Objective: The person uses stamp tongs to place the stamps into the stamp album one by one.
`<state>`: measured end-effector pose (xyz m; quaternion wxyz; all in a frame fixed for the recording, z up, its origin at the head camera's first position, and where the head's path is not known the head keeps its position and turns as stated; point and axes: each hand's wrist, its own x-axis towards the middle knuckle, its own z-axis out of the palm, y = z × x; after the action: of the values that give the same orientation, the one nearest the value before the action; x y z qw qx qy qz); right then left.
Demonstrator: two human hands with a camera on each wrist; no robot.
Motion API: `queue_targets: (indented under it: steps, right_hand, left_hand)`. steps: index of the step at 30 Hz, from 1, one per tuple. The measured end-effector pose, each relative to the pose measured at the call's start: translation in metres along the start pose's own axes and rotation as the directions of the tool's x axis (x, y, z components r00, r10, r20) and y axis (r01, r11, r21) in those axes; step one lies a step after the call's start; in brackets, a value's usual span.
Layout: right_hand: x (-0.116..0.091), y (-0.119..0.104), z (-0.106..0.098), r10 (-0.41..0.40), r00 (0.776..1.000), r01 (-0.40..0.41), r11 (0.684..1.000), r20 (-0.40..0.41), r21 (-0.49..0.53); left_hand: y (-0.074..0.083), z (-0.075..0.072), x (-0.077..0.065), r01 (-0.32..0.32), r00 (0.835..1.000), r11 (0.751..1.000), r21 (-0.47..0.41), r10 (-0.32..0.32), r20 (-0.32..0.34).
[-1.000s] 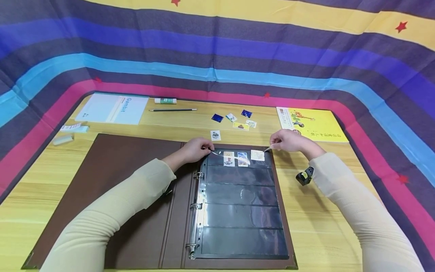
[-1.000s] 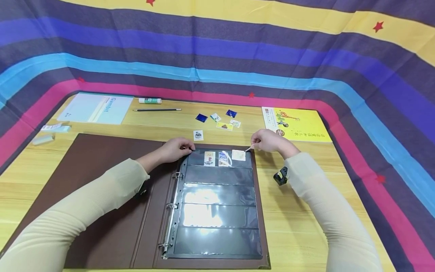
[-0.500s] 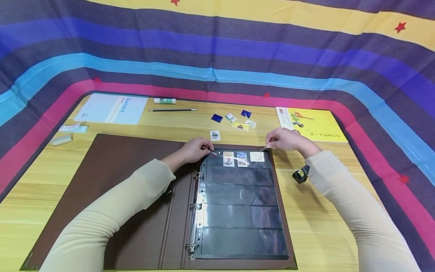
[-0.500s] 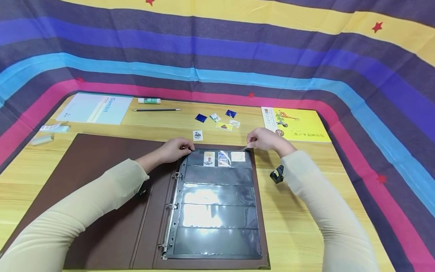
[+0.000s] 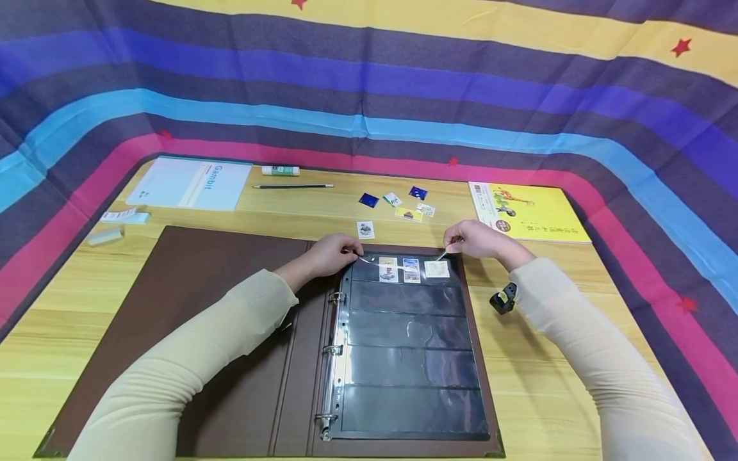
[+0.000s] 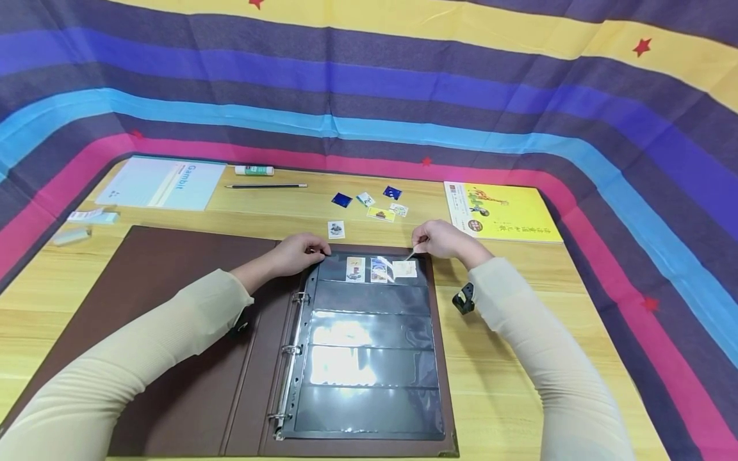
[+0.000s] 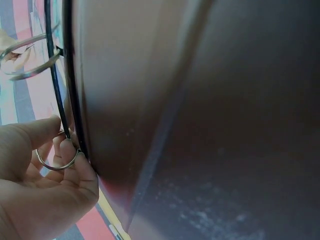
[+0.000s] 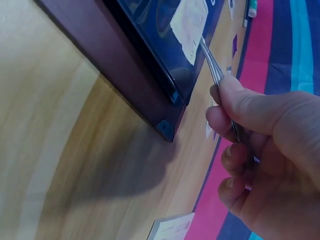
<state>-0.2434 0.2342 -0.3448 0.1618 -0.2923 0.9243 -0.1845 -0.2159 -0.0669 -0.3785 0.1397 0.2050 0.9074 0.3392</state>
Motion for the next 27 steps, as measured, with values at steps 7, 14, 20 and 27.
queue_targets:
  steps: [7, 14, 20, 27]
  right_hand:
    - [-0.003, 0.001, -0.002, -0.01, 0.999, 0.009, 1.0, 0.041, 0.022]
    - [-0.004, 0.002, -0.004, -0.009, 0.998, 0.004, 0.997, 0.068, 0.071]
    - [0.0, 0.003, -0.012, 0.103, 0.993, -0.1, 0.994, -0.055, 0.047]
    - [0.026, 0.01, -0.023, 0.334, 0.889, -0.325, 0.942, -0.312, 0.083]
  left_hand:
    - [0.001, 0.0, 0.001, 0.006, 1.0, 1.0, -0.003, -0.006, 0.003]
    - [0.002, 0.0, 0.0, 0.021, 1.0, 1.0, -0.007, -0.021, 0.006]
    - [0.001, 0.0, 0.0, 0.004, 1.0, 1.0, -0.008, -0.004, 0.006]
    - [0.002, 0.001, 0.0, 0.011, 1.0, 1.0, 0.0, -0.011, 0.008]
